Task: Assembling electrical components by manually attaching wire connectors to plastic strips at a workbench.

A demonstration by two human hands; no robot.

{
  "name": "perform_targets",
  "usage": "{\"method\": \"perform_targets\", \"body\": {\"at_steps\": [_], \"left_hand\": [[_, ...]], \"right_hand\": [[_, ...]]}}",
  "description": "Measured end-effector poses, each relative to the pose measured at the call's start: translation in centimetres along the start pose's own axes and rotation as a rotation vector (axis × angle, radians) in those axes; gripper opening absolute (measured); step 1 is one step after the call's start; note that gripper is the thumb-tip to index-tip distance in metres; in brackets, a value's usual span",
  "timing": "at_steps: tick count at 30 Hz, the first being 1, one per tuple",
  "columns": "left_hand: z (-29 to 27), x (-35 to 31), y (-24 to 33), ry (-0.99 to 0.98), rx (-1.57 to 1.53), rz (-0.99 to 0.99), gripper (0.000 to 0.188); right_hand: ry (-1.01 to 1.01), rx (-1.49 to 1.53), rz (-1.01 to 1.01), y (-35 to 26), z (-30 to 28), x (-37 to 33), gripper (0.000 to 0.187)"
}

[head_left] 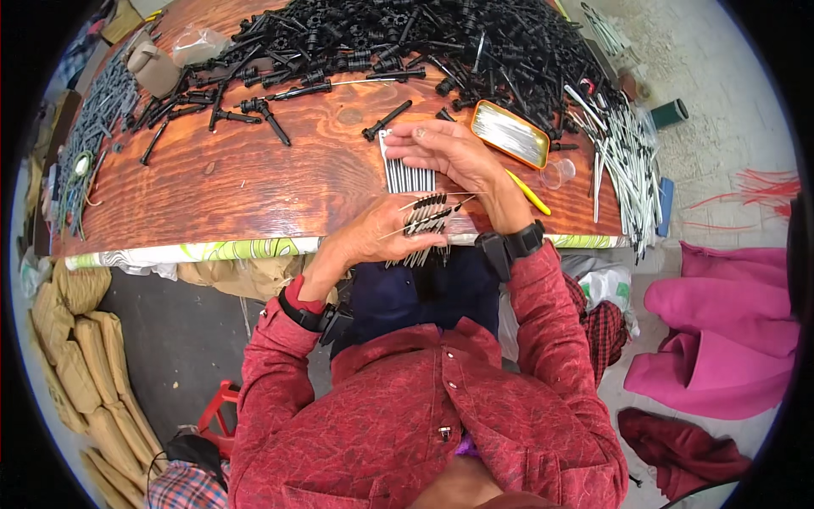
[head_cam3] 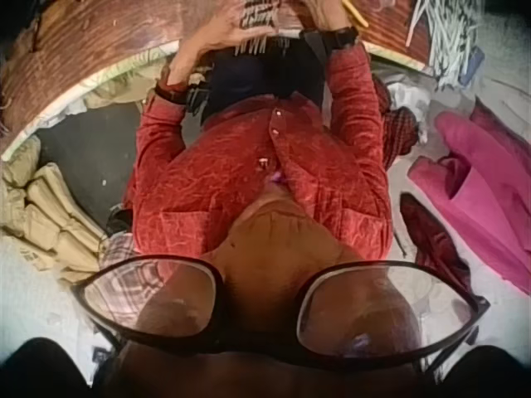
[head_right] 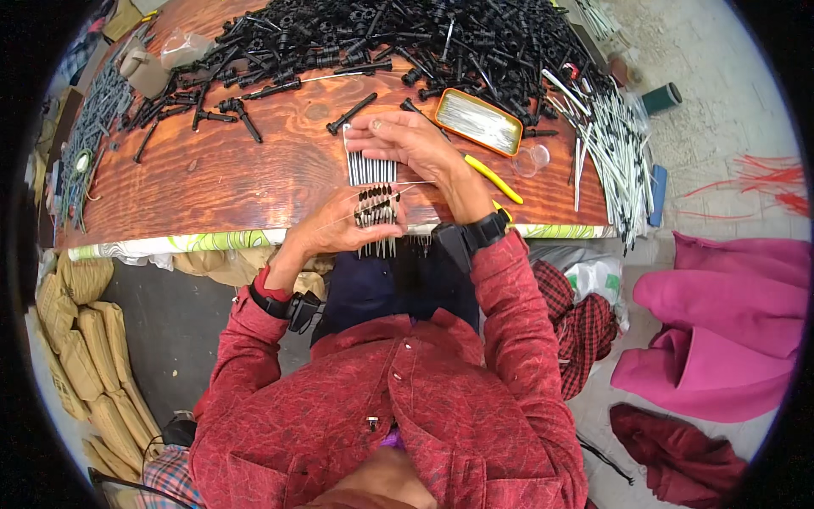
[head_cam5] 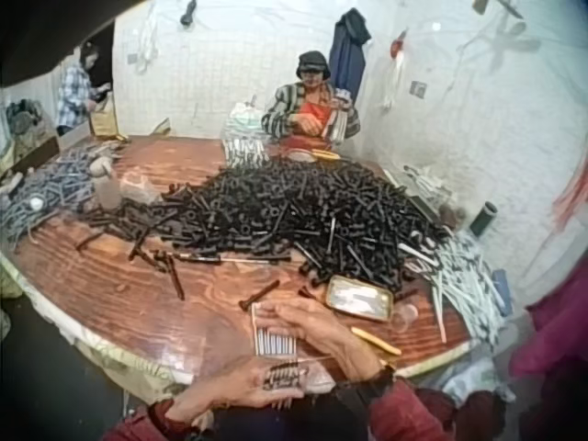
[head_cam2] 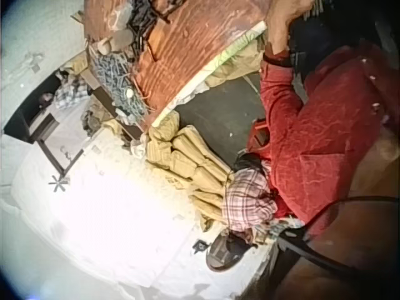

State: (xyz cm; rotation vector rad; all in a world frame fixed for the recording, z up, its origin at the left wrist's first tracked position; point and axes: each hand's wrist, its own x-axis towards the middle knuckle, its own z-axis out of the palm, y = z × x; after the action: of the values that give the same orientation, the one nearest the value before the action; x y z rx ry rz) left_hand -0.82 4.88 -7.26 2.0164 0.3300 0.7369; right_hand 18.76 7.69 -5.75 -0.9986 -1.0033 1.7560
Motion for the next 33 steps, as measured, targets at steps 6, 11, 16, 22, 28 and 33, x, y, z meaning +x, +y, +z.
{"method": "perform_targets", "body": {"at_steps": [6, 11, 16, 22, 28, 33], "left_hand": [[0.0, 0.2, -0.6, -0.002, 0.052, 0.023, 0.042], [0.4, -0.2, -1.6, 0.03, 0.06, 0.064, 0.042], [0.2, 0.4, -1.6, -0.062, 0.048, 0.029, 0.042], [0.0, 0.0, -0.4, 0.02, 0.049, 0.005, 0.045], [0.1, 0.0, -0.7, -0.016, 0.047, -0.064, 0.044], [0.2, 0.1, -0.5, -0.009, 0.0, -0.056, 0.038]], "right_hand": [[0.267, -0.13, -0.152, -0.6, -0.4, -2.8, 0.031], [0.324, -0.229, -0.11, 0.9, -0.1, -4.2, 0.025], [0.32, -0.332, -0.168, 0.1, -0.7, -4.6, 0.021], [0.702, -1.277, -0.264, -3.3, -4.1, -5.5, 0.016], [0.697, -1.667, -0.273, -3.0, -6.1, -5.6, 0.012], [0.748, -1.609, -0.256, -3.3, -6.3, -5.8, 0.015]]}}
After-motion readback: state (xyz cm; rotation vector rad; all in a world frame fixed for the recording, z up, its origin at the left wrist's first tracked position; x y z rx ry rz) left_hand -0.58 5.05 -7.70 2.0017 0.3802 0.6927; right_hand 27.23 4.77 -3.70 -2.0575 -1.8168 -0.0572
